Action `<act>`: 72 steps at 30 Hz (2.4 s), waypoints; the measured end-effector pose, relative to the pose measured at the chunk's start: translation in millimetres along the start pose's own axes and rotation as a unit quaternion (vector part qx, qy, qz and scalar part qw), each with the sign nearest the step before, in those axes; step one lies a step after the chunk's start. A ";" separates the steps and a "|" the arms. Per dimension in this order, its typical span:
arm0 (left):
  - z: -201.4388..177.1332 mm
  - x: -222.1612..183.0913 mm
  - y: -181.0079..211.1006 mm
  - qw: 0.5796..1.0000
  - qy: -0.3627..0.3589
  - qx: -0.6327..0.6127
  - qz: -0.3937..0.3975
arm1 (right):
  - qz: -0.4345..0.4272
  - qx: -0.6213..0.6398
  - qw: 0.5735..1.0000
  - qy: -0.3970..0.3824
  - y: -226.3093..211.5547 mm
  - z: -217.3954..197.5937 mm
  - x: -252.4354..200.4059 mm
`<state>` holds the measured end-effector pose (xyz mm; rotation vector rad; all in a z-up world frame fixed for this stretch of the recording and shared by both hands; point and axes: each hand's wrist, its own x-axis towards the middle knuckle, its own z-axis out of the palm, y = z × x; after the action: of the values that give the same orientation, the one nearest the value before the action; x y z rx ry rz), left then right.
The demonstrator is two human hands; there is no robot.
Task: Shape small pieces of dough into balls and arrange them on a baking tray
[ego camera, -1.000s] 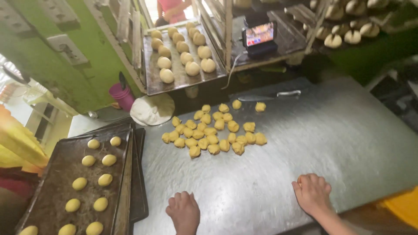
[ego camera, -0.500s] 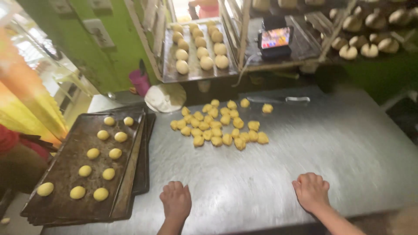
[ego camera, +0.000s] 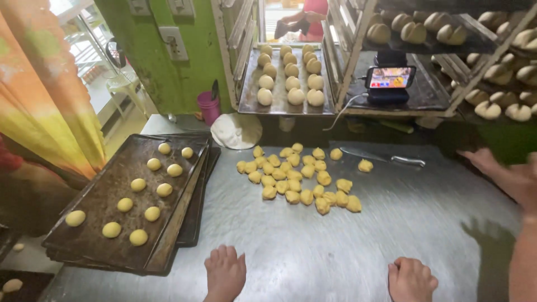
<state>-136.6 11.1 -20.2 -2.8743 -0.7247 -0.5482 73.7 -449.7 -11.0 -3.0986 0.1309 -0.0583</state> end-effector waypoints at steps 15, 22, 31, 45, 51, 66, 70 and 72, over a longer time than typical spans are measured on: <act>-9.0 41.0 13.7 0.990 -0.133 -0.023 -0.042 | -0.072 0.029 0.997 -0.029 -40.4 -34.1 1.9; 3.6 80.2 47.7 0.992 -0.071 -0.064 -0.084 | -0.083 -0.009 0.996 0.033 -96.6 -58.6 33.4; 0.1 73.0 24.0 0.974 -0.195 -0.108 -0.034 | -0.153 0.031 0.988 0.011 -39.0 -8.7 43.5; 12.4 73.9 -0.6 0.981 -0.131 -0.146 0.003 | -0.038 0.069 0.996 0.038 -35.3 -12.1 45.3; 18.6 116.1 32.4 0.986 -0.090 -0.137 0.005 | -0.058 0.044 0.995 -0.066 -77.3 -51.4 75.0; 12.1 59.4 47.0 0.981 -0.033 -0.190 -0.005 | -0.120 0.019 0.992 -0.031 -100.2 -38.6 2.6; 20.9 56.7 5.6 0.978 -0.008 -0.188 0.085 | -0.103 0.078 0.991 0.025 -64.3 -19.7 3.7; 21.3 76.4 9.4 0.986 -0.053 -0.150 0.051 | -0.044 -0.024 0.997 -0.056 -100.5 -65.0 6.1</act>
<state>-62.8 40.4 -11.5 -3.2200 -0.5459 -0.5359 85.7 -352.6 58.3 -3.1442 -0.0071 0.1176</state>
